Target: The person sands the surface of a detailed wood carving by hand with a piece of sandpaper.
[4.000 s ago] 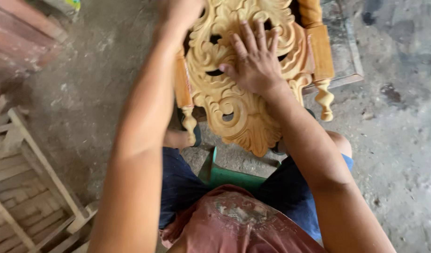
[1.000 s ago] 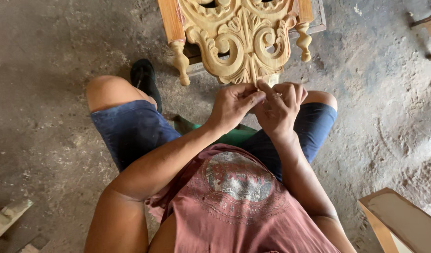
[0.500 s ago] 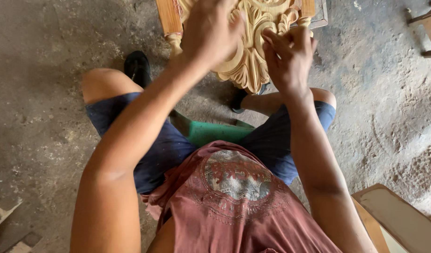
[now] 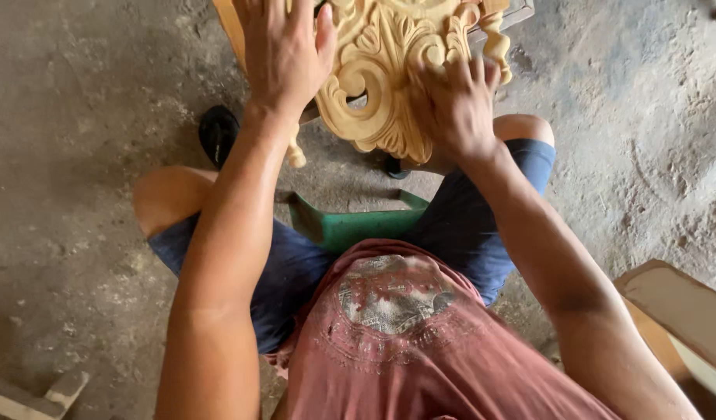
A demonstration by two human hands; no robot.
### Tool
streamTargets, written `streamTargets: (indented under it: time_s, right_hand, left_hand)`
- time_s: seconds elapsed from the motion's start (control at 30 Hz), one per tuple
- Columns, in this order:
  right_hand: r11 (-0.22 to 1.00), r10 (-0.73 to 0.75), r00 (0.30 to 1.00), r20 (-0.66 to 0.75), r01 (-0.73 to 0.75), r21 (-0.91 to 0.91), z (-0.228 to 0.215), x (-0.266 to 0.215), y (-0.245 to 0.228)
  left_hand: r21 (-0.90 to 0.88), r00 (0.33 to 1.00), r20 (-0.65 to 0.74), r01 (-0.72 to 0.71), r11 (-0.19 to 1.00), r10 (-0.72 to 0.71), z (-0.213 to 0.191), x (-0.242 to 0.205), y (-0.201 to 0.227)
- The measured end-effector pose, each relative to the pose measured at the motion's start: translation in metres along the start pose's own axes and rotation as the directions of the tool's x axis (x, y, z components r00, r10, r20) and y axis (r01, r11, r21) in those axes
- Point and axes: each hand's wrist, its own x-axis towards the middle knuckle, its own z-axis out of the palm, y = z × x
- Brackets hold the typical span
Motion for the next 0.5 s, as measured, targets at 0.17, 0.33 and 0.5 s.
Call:
streamTargets:
  time_s: [0.17,0.33,0.5]
  right_hand:
    - [0.994,0.029,0.999,0.036,-0.033,0.106,-0.011,-0.001,-0.007]
    - [0.996,0.082,0.997,0.002,-0.082,0.019,0.010,0.011,-0.003]
    - [0.779,0.489,0.589,0.643,-0.627,-0.018,-0.022,0.019,0.053]
  left_hand:
    - [-0.111,1.000,-0.012,0.009,0.994,-0.011,-0.021,0.013,0.011]
    - [-0.091,1.000,-0.012,-0.030,0.995,0.029,-0.022,0.014,0.015]
    - [-0.157,1.000,0.015,-0.017,0.987,0.019,-0.023,0.012,0.016]
